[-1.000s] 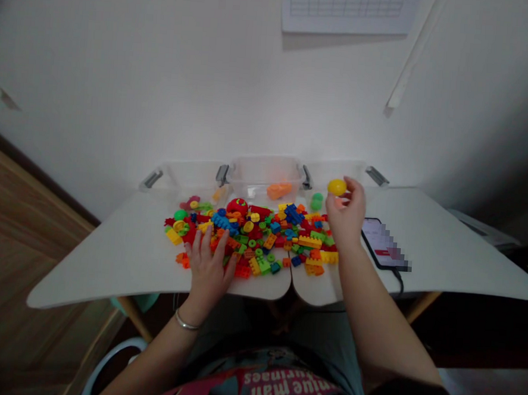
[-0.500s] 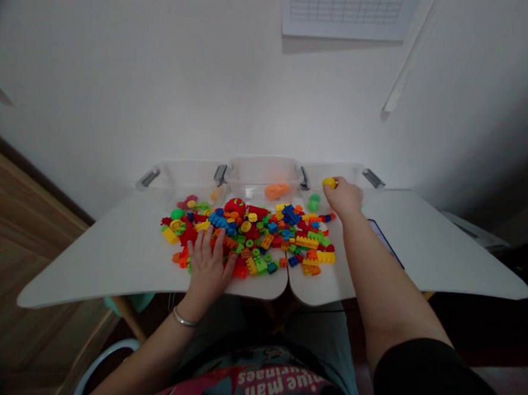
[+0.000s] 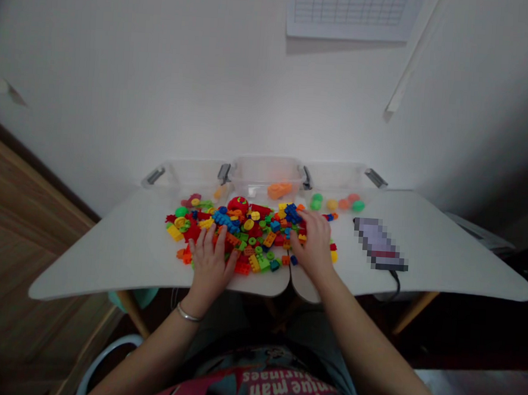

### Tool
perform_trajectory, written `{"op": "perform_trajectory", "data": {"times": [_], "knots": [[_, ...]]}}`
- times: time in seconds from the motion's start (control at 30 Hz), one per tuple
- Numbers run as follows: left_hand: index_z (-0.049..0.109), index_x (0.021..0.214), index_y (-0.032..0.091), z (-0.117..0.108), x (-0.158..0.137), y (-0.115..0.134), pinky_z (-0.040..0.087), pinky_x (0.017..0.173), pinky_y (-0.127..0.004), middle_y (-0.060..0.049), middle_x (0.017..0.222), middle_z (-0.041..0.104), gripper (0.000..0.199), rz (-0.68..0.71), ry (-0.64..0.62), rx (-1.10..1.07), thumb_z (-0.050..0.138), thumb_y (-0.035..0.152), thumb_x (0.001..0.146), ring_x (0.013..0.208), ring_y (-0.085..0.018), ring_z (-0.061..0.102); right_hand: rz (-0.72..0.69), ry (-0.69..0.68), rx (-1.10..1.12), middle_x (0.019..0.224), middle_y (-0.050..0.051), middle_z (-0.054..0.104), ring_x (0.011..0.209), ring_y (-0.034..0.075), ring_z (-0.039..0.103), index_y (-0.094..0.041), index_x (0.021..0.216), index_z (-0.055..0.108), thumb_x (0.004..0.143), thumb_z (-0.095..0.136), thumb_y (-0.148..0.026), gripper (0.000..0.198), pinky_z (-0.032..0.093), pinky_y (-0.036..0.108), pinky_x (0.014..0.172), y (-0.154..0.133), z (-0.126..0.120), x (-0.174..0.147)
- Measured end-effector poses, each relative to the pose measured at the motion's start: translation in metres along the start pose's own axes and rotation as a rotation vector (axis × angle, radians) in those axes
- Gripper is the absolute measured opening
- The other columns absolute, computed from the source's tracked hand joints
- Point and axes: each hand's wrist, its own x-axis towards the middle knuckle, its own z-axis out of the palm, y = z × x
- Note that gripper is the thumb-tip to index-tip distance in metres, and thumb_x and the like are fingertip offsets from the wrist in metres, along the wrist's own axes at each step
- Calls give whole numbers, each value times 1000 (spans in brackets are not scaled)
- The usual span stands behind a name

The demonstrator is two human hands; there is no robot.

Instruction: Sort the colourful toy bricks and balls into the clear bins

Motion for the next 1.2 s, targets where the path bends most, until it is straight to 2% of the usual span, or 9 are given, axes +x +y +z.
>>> {"op": "perform_trajectory", "data": {"times": [0.13, 0.3, 0.47, 0.57, 0.93, 1.07, 1.13, 1.2], "knots": [[42, 146, 14, 0, 0, 1, 16, 117, -61, -16, 151, 41, 60, 0, -29, 27, 51, 39, 91, 139, -36, 34, -134, -182, 41, 133, 13, 56, 130, 31, 43, -19, 130, 53, 87, 56, -37, 47, 34, 53, 112, -36, 14, -39], [38, 148, 17, 1, -1, 0, 16, 117, -62, -15, 151, 42, 63, 12, -46, 29, 50, 40, 91, 137, -35, 39, -220, -297, 14, 135, 13, 55, 133, 31, 40, -19, 129, 56, 85, 61, -44, 51, 30, 53, 116, -50, 24, -44], [38, 149, 19, 0, -2, 0, 18, 116, -63, -15, 153, 40, 61, 29, -54, 63, 49, 39, 92, 136, -35, 40, -159, -336, 1, 137, 13, 54, 134, 32, 40, -19, 130, 56, 84, 62, -46, 53, 36, 52, 113, -48, 31, -42], [38, 149, 19, -1, -3, 0, 19, 115, -64, -16, 154, 37, 62, 33, -47, 69, 50, 39, 91, 136, -36, 39, -146, -330, 0, 135, 13, 56, 132, 31, 42, -18, 129, 57, 86, 60, -46, 51, 34, 53, 114, -46, 34, -44], [40, 147, 21, -1, -7, -3, 16, 115, -65, -17, 153, 37, 61, 48, -9, -57, 52, 37, 90, 139, -36, 35, -256, -334, 5, 134, 12, 57, 133, 31, 42, -18, 127, 59, 87, 60, -46, 49, 26, 56, 118, -51, 27, -45], [46, 142, 18, -11, 2, -21, 23, 115, -58, -18, 151, 37, 55, 35, 99, -172, 47, 40, 92, 141, -33, 31, -264, -340, 9, 134, 12, 58, 133, 31, 42, -18, 126, 59, 87, 60, -47, 49, 27, 56, 117, -51, 26, -46], [47, 140, 16, -17, 14, -39, 27, 115, -52, -18, 149, 39, 54, -21, 185, -222, 48, 39, 91, 139, -30, 34, -262, -340, 11, 134, 11, 58, 133, 31, 42, -19, 126, 59, 87, 59, -47, 49, 27, 55, 117, -51, 26, -46], [52, 135, 14, -21, 31, -62, 29, 115, -48, -18, 142, 46, 52, -135, 251, -225, 49, 37, 89, 135, -29, 39, -261, -335, 12, 134, 11, 58, 133, 31, 43, -18, 126, 59, 87, 60, -47, 48, 27, 55, 117, -50, 26, -45]]}}
